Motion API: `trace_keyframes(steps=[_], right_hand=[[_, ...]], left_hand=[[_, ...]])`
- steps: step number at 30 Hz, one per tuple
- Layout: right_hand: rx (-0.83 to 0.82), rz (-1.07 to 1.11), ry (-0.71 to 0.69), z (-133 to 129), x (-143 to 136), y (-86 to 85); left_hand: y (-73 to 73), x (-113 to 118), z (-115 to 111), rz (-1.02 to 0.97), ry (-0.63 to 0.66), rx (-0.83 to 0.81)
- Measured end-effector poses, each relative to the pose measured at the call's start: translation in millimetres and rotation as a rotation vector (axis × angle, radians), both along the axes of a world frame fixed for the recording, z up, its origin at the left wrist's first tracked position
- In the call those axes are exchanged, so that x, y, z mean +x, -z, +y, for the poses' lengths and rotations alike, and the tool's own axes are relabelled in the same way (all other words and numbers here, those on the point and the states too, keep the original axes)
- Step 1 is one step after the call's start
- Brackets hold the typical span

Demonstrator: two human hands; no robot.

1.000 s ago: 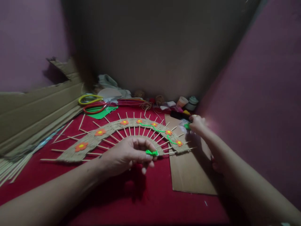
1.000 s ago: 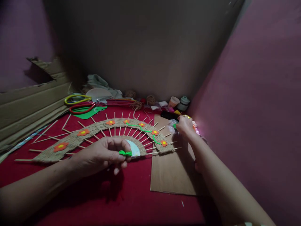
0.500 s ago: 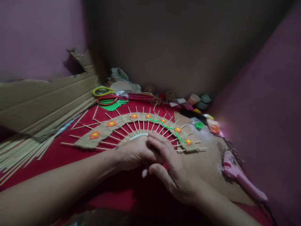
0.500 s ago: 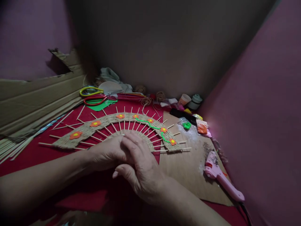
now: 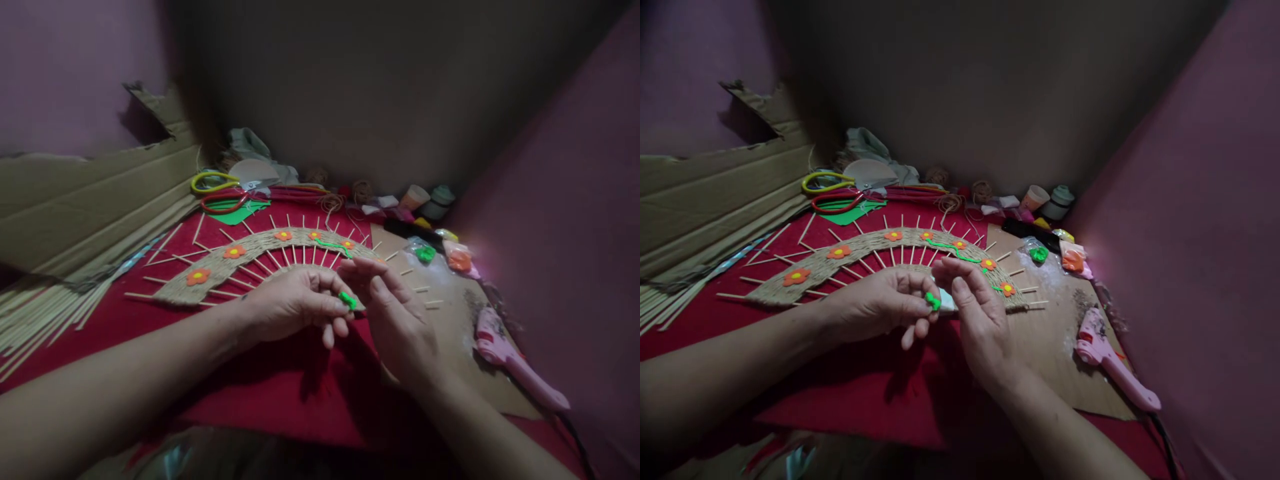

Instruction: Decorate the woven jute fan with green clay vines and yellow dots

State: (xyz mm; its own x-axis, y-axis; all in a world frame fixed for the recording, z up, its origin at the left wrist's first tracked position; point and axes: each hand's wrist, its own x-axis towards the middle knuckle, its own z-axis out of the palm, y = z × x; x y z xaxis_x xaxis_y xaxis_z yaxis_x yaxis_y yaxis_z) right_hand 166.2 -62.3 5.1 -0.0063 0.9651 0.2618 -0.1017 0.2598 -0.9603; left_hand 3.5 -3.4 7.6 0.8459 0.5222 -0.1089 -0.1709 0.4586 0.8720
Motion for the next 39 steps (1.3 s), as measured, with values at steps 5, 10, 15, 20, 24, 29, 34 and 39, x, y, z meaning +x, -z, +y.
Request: trace_keyframes(steps=[5, 10, 15, 20, 24, 29, 34, 39], right_hand=[[0.136, -0.379, -0.157, -1, 2, -3.1], [0.151, -0.337, -0.050, -3, 2, -5.6], [-0.059, -0.036, 0.166, 8, 13, -8.6], [-0.271, 0.326, 0.111, 23, 27, -4.4], [-0.430, 0.543, -0.010, 23, 33, -1.2], [-0.562, 0.598, -0.142, 17, 39, 2.7], [-0.613, 0.560, -0.170, 16, 40, 9.2], [-0.644, 0.576, -0.260, 15, 39, 9.4]], left_hand=[[2.4, -1, 3, 0.091, 0.019, 0.031], [-7.2, -5, 4, 0.044, 0.046, 0.006], [-19.8, -14, 3, 0.398, -0.229, 0.676], [-6.1, -12, -1, 0.751, -0.184, 1.650], [4.0, -10, 0, 0.933, -0.162, 1.760], [6.1, -13, 8, 1.005, -0.112, 1.778], [5.7, -17, 15, 0.941, -0.053, 1.722], [6.9, -21, 22, 0.873, -0.043, 1.653]])
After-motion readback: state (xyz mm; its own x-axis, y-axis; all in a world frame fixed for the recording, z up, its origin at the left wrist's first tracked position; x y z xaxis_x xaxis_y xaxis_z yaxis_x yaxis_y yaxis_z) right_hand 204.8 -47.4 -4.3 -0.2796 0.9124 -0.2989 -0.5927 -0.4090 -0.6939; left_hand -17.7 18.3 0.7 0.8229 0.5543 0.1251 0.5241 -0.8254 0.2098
